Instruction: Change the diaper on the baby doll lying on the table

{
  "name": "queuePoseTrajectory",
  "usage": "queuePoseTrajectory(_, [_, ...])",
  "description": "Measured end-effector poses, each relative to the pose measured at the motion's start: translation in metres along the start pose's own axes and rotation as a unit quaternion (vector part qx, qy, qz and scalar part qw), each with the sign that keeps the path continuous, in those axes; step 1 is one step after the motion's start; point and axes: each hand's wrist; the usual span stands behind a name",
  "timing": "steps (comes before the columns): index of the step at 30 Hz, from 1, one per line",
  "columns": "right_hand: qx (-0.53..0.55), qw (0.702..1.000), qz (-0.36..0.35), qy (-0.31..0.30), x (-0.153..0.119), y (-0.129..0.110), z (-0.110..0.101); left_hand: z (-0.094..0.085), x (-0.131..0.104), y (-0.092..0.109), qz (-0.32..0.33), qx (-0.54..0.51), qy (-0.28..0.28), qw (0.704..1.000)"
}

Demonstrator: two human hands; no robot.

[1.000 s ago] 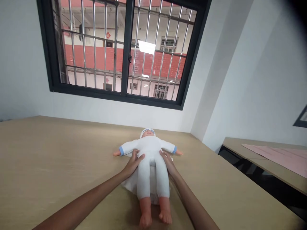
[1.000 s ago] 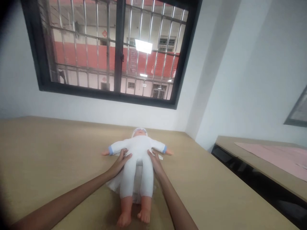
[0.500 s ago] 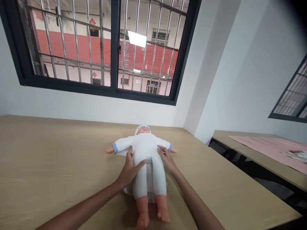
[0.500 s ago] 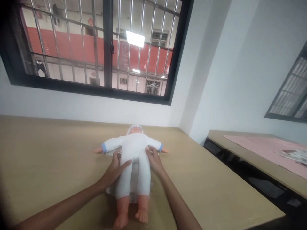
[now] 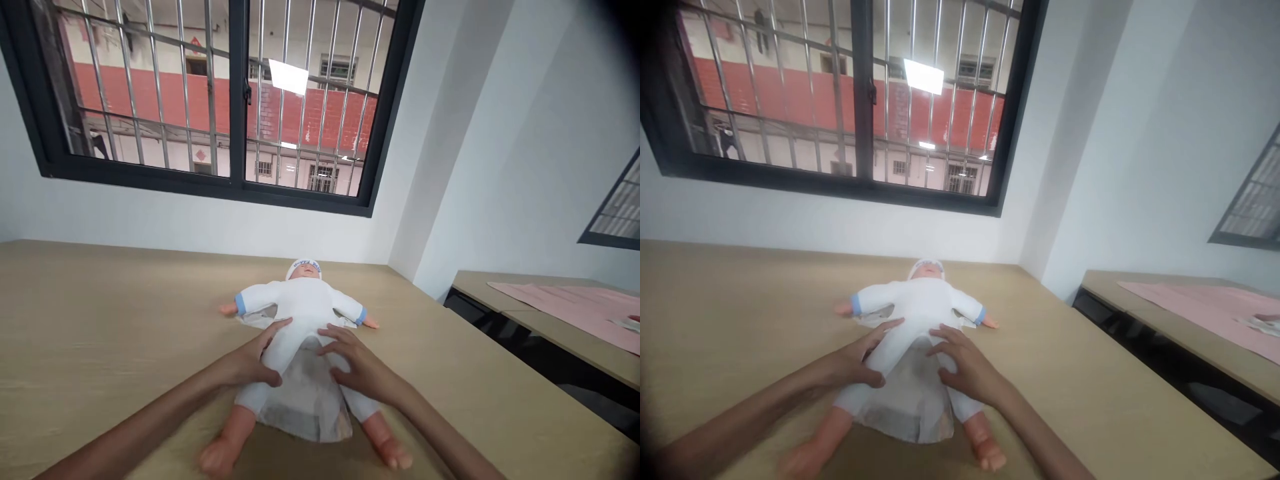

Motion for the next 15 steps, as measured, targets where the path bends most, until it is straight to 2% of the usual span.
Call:
queuePoseTrajectory(2, [-0.002,0.999,-0.033,-0.031,0.0,0.001,-0.013,-0.007,-0.002,0.01,-0.004,0.01,-0.02,1.0])
queuePoseTrajectory(5, [-0.014,0.996,-0.065,-0.056,0.003,0.001,-0.022,-0.009,-0.004,0.021,-0.026,0.03,-0.019,0.999])
queuePoseTrajectory(8, [-0.039,0.993,-0.075,-0.081,0.007,0.002,-0.023,-0.009,-0.004,0.025,-0.061,0.027,-0.009,0.998])
queuePoseTrajectory(11, [-0.076,0.989,-0.076,-0.101,0.008,0.001,-0.022,-0.01,-0.004,0.024,-0.068,0.019,-0.019,0.997])
queuePoseTrajectory(15, [-0.08,0.991,-0.057,-0.086,0.003,-0.005,-0.023,-0.009,-0.005,0.025,-0.081,0.002,-0.029,0.996])
Point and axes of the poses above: each hand's wrist, its own x-axis towards the middle knuckle, its own z-axis out of the palm, y = z × x, and after that the axes turned 12 degrees about y, right-handed
